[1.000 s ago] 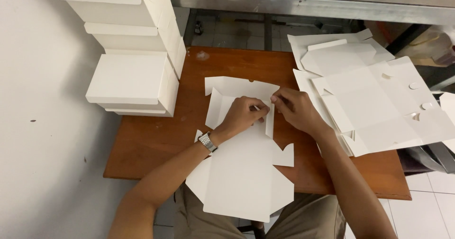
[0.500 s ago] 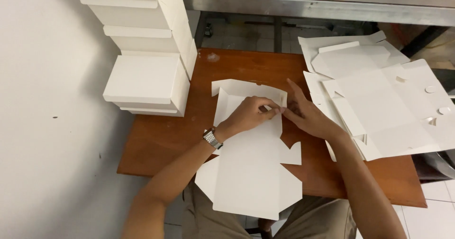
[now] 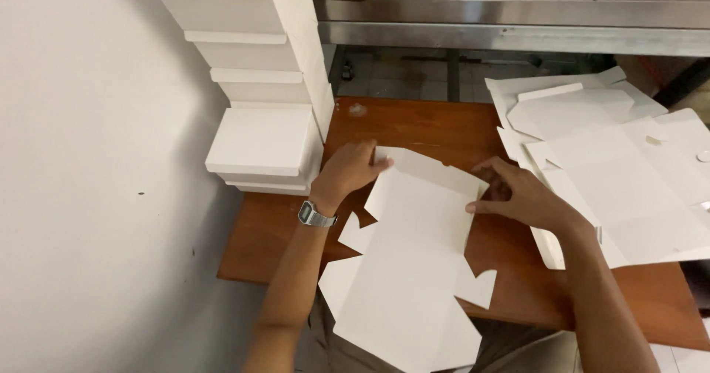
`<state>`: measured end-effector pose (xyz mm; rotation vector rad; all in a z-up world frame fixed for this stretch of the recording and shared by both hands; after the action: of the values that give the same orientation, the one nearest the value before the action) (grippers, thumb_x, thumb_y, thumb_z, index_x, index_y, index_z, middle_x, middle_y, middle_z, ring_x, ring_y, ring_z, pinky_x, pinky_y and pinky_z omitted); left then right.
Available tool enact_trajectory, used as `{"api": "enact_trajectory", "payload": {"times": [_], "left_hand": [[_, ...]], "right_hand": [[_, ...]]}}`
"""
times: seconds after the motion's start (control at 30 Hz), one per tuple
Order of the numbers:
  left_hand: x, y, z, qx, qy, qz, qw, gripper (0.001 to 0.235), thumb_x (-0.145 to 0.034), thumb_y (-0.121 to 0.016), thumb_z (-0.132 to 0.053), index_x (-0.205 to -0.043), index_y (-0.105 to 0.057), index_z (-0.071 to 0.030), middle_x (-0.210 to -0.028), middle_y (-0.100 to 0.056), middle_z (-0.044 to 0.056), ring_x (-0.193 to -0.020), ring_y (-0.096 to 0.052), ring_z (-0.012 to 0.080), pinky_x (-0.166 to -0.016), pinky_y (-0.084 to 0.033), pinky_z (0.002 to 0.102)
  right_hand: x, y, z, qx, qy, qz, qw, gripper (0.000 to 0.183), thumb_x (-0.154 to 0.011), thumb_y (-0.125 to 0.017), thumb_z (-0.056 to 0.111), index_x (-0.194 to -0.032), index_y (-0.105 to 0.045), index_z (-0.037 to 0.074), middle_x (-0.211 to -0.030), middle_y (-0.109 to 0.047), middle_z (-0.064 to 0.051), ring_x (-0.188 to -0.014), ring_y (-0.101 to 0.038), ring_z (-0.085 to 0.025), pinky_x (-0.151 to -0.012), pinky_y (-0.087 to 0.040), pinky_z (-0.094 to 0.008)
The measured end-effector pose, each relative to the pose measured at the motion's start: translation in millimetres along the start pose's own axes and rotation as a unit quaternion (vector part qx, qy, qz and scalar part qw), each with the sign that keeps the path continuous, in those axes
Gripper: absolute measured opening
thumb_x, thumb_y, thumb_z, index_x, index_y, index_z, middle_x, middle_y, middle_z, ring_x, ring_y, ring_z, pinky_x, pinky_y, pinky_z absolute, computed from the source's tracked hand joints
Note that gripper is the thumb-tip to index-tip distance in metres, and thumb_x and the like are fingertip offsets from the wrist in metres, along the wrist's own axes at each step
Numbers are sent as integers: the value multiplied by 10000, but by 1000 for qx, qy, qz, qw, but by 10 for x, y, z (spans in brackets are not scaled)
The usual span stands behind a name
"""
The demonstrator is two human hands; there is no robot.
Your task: The person assembles white cardboard boxes by folding the flat pieces into shape and securing the tabs. They repeat this process for multiple boxes, stacking the finished ones on the left side of the table.
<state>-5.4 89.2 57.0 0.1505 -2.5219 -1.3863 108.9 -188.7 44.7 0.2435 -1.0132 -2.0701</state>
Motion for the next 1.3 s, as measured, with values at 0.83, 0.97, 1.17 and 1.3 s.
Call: {"api": "enact_trajectory", "payload": {"times": [0.83, 0.97, 1.17, 1.3], "left_hand": [[93, -705, -698, -2, -215, 90, 972, 214, -925, -631, -160, -1103, -690, -57, -916, -672, 81, -764, -670, 194, -606, -582, 308], [-114, -938, -608, -23, -235, 43, 971, 264, -912, -613, -143, -1153, -664, -50, -937, -661, 98, -787, -686, 217, -624, -601, 336], [-168, -1009, -556, -35, -250, 4, 968, 280, -891, -610, -132, -1157, -650, -53, -953, -660, 105, -814, -702, 277, -659, -612, 387], [-170, -941, -519, -41, -230, -12, 972, 268, -890, -636, -159, -1138, -661, -62, -936, -663, 95, -818, -707, 270, -660, -608, 386]], "right_hand": [[-100, 24, -28, -118, 108, 23, 987, 143, -930, -716, 146, -972, -830, 70, -890, -785, -83, -906, -727, -243, -943, -550, -433], [-162, -46, -93, -76, 124, -22, 989, 104, -942, -706, 141, -948, -786, 75, -768, -723, -70, -727, -636, -195, -779, -524, -374], [-215, -101, -185, -142, 116, -53, 982, 114, -980, -666, 128, -1038, -737, 60, -740, -704, -85, -702, -612, -193, -757, -523, -362], [-267, -123, -397, -212, 143, -64, 965, 54, -992, -655, 88, -1022, -676, 48, -725, -648, -43, -704, -575, -157, -744, -497, -334]]}}
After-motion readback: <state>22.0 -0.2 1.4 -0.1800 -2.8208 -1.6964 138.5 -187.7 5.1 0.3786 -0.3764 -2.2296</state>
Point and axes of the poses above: each hand's wrist, its own x-axis away from the middle knuckle, its own y-axis out of the back of the hand, z = x × y, the point moved 3 cm from there along -x, towards the middle knuckle
